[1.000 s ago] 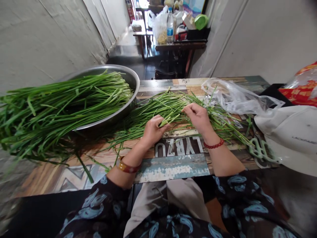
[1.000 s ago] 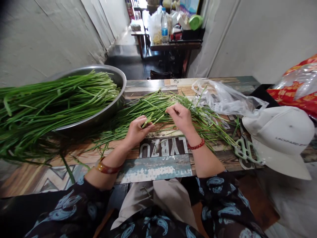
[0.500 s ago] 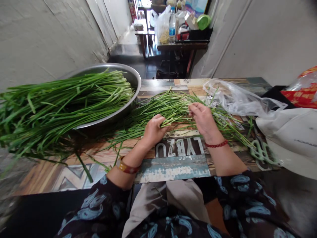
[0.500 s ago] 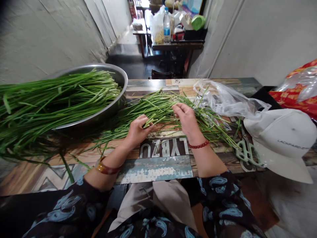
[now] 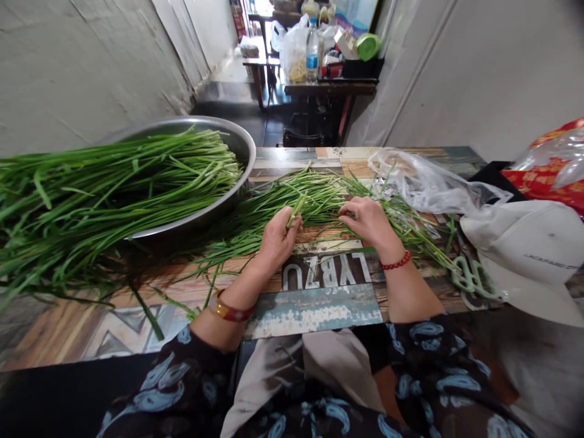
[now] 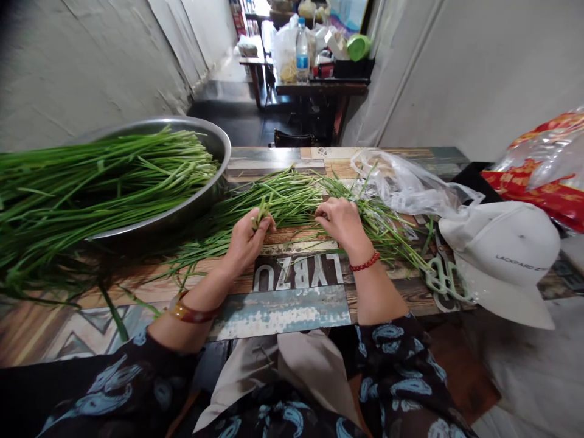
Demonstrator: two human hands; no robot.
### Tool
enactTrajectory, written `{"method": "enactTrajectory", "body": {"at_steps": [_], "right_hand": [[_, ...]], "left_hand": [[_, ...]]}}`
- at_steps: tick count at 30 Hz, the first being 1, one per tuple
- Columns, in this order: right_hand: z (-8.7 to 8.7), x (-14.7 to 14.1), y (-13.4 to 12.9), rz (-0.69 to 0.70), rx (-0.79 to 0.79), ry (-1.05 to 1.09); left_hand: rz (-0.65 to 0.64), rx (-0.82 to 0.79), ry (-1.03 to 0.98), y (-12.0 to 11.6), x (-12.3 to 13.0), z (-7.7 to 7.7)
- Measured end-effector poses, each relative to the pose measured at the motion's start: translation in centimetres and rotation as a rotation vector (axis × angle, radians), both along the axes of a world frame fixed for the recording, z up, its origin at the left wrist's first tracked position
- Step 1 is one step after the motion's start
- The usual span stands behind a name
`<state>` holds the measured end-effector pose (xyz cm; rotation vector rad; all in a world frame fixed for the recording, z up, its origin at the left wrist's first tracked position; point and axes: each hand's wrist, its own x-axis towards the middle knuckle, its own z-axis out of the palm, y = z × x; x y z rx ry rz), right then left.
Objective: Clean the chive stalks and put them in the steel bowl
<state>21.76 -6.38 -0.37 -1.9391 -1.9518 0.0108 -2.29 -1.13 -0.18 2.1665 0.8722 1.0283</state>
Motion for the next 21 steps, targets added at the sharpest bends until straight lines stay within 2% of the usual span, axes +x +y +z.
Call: {"method": "enactTrajectory", "body": {"at_steps": [4, 10, 17, 21], "right_hand": [[0.20, -0.05, -0.11, -0.001, -0.034, -0.079], [0.63, -0.18, -0.01, 0.047, 0.044, 0.109], [0.57, -0.51, -0.60, 0.033, -0.089, -0.065], [0.89, -0.75, -0.35, 0.050, 0.020, 0.135]], "left_hand": [[0.067, -0.019, 0.004, -0.14, 0.00, 0.00], [0.057, -0.071, -0.024, 0.01, 0.06, 0.05], [0.052, -0.061, -0.024, -0.07, 0.05, 0.19], [0.056, -0.038, -0.020, -0.05, 0.08, 0.07]]}}
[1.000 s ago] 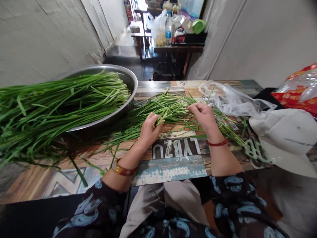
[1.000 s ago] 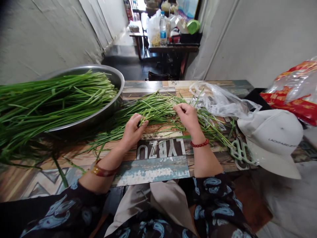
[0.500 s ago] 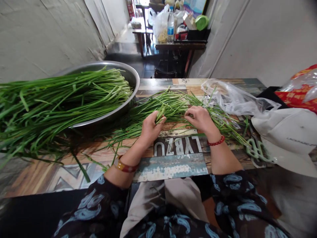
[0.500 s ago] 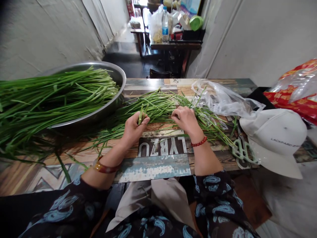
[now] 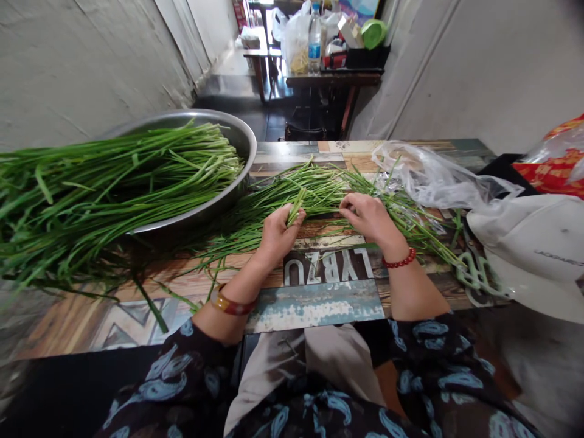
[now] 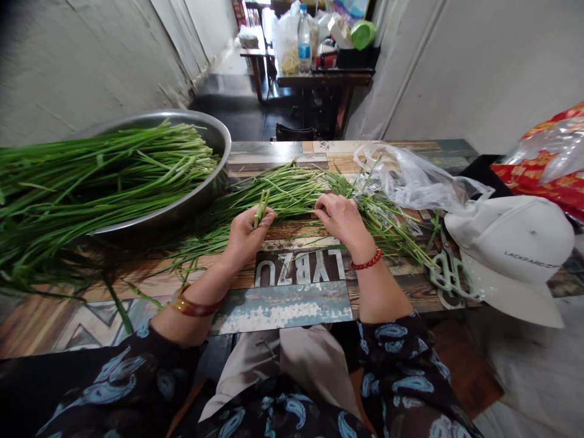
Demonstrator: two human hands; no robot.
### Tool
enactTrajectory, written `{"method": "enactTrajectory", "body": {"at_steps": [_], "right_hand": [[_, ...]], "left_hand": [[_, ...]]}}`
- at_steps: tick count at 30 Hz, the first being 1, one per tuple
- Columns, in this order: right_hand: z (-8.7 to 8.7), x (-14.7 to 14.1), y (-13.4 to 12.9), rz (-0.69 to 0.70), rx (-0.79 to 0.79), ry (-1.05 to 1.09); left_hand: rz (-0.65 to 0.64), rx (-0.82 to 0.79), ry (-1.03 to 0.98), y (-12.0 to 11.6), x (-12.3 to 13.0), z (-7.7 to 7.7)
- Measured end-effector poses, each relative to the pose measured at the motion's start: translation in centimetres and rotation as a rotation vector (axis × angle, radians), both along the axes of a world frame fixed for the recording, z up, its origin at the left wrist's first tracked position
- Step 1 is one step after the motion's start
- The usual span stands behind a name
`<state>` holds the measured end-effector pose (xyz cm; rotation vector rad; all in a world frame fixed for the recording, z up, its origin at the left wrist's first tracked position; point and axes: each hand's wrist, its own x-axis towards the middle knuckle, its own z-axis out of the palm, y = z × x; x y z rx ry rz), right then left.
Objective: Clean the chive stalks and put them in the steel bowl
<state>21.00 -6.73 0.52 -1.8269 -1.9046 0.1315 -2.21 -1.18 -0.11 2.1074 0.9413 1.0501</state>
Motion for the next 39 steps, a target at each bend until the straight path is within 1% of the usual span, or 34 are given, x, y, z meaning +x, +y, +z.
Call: {"method": "enactTrajectory", "body": {"at_steps": [2, 4, 6, 8, 11, 13, 14, 19, 21, 24, 27, 29, 33, 36, 37, 39], "right_hand": [[0.4, -0.2, 0.1, -0.008, 0.076, 0.202], [0.8, -0.6, 0.1, 0.000, 0.105, 0.438], [1.2, -1.1, -0.1, 0.019, 0.076, 0.658], [1.4, -1.5, -0.3, 0.049, 0.030, 0.830], [1.3, -2.2, -0.4, 0.118, -0.016, 0.995], [1.0, -2.4, -0.3, 0.155, -0.031, 1.052], [0.9, -2.5, -0.3, 0.153, -0.033, 1.069], [0.9, -2.4, 0.0, 0.065, 0.028, 1.088], [0.8, -2.4, 0.1, 0.070, 0.046, 1.079], [0.3, -2.6, 0.3, 0.116, 0.035, 1.039], [-0.3, -3.0, 0.5, 0.147, 0.034, 0.954], [-0.4, -3.4, 0.5, 0.149, 0.050, 0.872], [0.1, -4.4, 0.2, 0.156, 0.111, 0.661], [0.4, -4.7, 0.1, 0.168, 0.122, 0.598], [0.3, -4.7, 0.1, 0.151, 0.120, 0.608], [0.1, -4.1, 0.2, 0.060, 0.140, 0.650]], "left_hand": [[0.006, 0.017, -0.005, 0.0, 0.0, -0.1], [0.003, 0.043, -0.022, 0.1, 0.0, -0.2], [-0.012, 0.066, -0.029, 0.2, 0.0, -0.3], [-0.041, 0.068, -0.010, 0.2, 0.0, -0.2], [-0.110, 0.018, 0.034, 0.2, 0.1, -0.2], [-0.154, -0.027, 0.050, 0.2, 0.1, -0.2], [-0.167, -0.047, 0.052, 0.2, 0.1, -0.2], [-0.141, -0.116, 0.048, 0.2, 0.0, 0.1], [-0.137, -0.127, 0.056, 0.3, -0.1, 0.1], [-0.139, -0.130, 0.068, 0.3, -0.1, 0.0], [-0.163, -0.129, 0.075, 0.3, -0.1, 0.0], [-0.181, -0.133, 0.082, 0.2, 0.0, 0.1], [-0.218, -0.122, 0.111, 0.2, 0.0, 0.3], [-0.268, -0.110, 0.123, 0.2, 0.0, 0.3], [-0.279, -0.107, 0.123, 0.2, 0.0, 0.2], [-0.286, -0.098, 0.124, 0.3, 0.0, 0.2]]}}
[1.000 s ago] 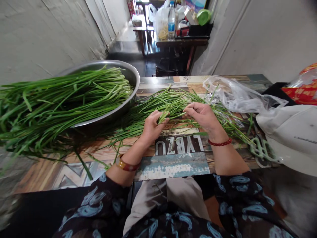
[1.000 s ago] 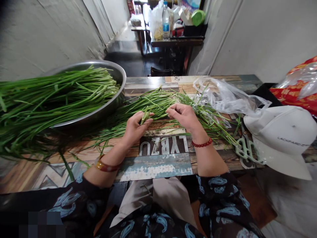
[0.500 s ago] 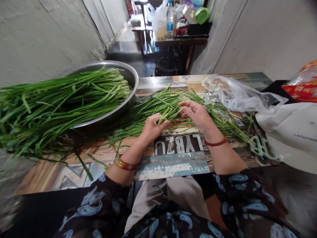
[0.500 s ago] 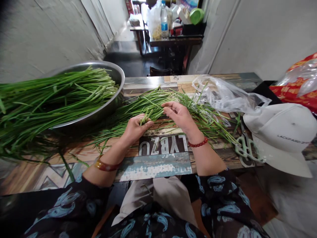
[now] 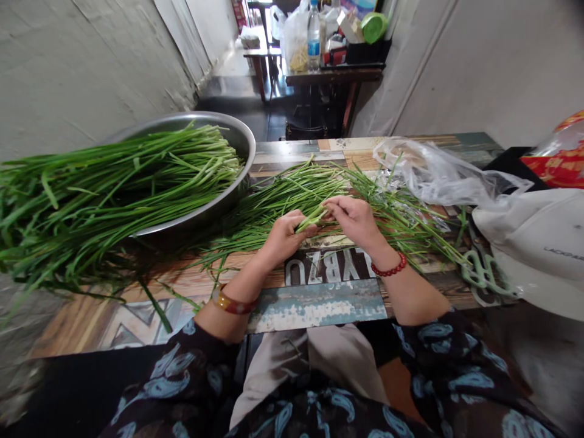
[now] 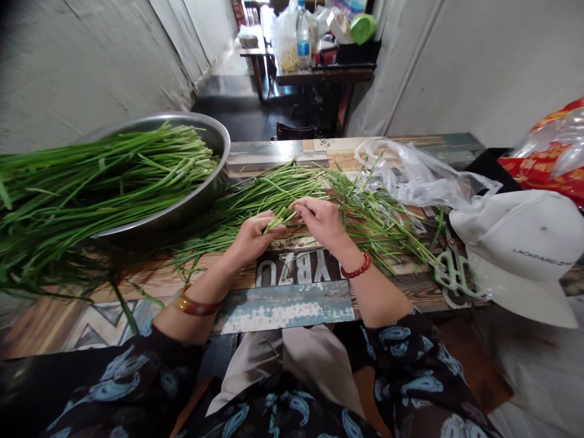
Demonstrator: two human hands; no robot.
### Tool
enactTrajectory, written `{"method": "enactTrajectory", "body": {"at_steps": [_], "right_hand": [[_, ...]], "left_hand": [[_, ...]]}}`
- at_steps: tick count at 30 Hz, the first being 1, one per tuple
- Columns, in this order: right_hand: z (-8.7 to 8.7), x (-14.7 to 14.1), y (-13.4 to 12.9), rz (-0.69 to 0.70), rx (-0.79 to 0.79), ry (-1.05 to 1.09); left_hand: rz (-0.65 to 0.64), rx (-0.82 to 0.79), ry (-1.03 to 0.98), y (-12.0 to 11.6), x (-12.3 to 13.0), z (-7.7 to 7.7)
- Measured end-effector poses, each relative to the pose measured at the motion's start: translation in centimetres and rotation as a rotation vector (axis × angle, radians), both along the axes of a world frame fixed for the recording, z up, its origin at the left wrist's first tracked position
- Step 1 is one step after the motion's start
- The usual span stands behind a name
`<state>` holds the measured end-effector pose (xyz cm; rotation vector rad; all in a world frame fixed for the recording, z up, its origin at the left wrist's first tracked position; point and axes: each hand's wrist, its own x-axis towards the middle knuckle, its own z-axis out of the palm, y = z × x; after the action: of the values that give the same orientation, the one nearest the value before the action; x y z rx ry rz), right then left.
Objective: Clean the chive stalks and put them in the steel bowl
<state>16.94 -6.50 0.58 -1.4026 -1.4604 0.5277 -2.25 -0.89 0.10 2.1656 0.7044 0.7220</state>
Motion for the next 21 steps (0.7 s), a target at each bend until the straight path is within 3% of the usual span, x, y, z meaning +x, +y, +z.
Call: {"method": "enactTrajectory", "body": {"at_steps": [4, 7, 11, 15, 21], "right_hand": [[-0.4, 1.6, 0.2, -0.213, 0.043, 0.114], [-0.1, 1.6, 0.1, -0.141, 0.057, 0.118], [0.6, 0.2, -0.2, -0.004, 0.053, -0.051], [0.4, -0.6, -0.1, -0.027, 0.058, -0.163], [-1.0, -0.8, 0.5, -0.054, 0.013, 0.157]], "left_hand": [[0.008, 0.013, 0.011, 0.1, -0.1, 0.0], [0.030, 0.011, 0.002, 0.1, -0.1, 0.0], [0.013, 0.014, -0.014, 0.0, -0.1, -0.1], [0.022, 0.029, 0.000, 0.0, 0.1, 0.0], [0.039, 0.033, 0.002, 0.0, 0.2, 0.1]]}}
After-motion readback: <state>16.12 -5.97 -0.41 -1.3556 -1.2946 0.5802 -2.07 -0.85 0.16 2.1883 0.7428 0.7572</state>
